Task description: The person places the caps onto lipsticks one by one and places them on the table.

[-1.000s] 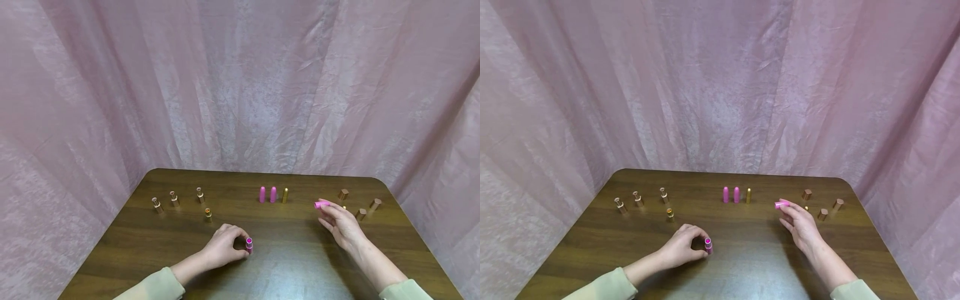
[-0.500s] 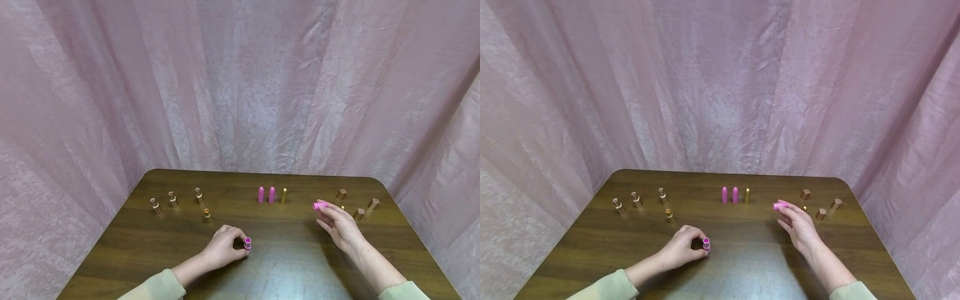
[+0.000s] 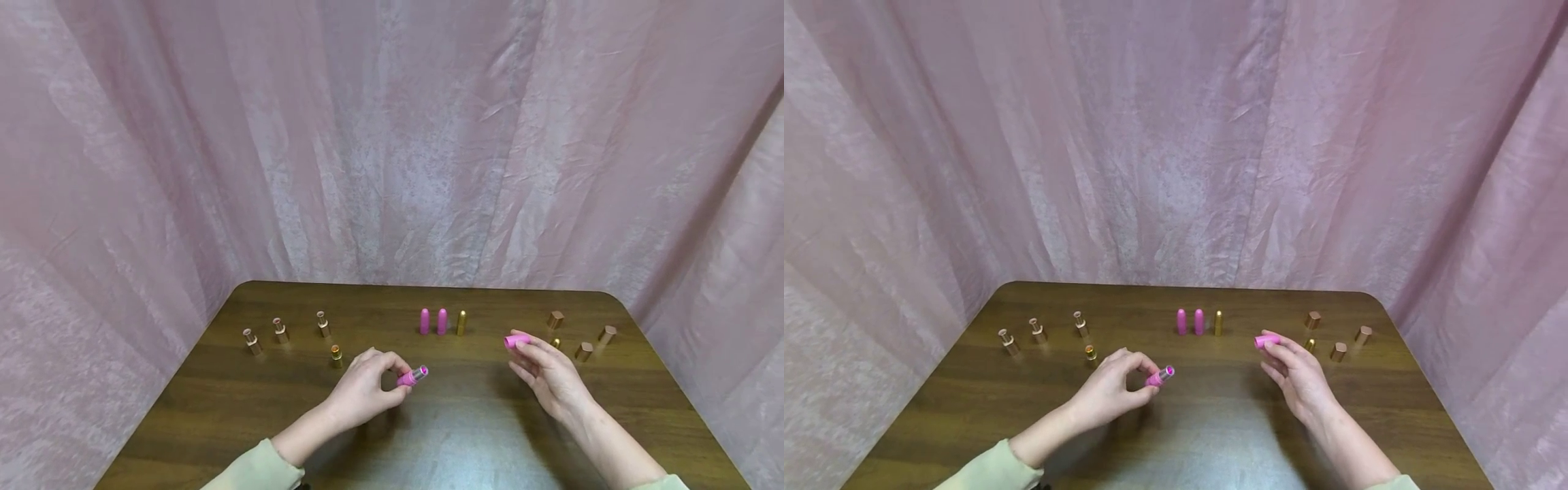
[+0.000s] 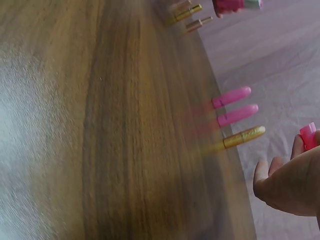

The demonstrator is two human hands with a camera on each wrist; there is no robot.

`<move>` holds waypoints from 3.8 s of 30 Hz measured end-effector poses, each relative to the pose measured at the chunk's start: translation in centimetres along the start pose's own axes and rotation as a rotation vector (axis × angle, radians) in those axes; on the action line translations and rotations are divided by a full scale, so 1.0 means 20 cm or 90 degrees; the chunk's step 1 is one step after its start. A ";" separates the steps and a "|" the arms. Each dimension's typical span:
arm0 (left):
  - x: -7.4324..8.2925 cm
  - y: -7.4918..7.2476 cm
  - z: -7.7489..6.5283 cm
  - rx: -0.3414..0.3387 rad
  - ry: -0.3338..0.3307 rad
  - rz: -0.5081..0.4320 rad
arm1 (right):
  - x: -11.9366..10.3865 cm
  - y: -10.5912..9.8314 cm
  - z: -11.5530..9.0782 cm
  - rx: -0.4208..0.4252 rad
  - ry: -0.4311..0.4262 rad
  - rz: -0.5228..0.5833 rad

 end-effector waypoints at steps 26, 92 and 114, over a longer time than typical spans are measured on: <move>0.05 -0.05 0.28 0.016 0.020 0.034 | 0.16 0.17 -0.03 0.121 -0.015 0.060; 0.16 0.09 0.33 -0.027 0.086 0.177 | 0.27 0.37 0.03 0.023 -0.122 -0.281; -0.25 0.05 0.56 -0.095 -0.115 0.154 | 0.06 0.21 -0.01 -0.080 -0.274 -0.804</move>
Point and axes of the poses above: each hand's wrist, its own z-axis towards the middle knuckle, its own y-axis out of the palm, x = y × z, the point moved 8 cm from there along z, towards the middle knuckle, and after that the axes turned 14 degrees about z, right-handed, at the moved point
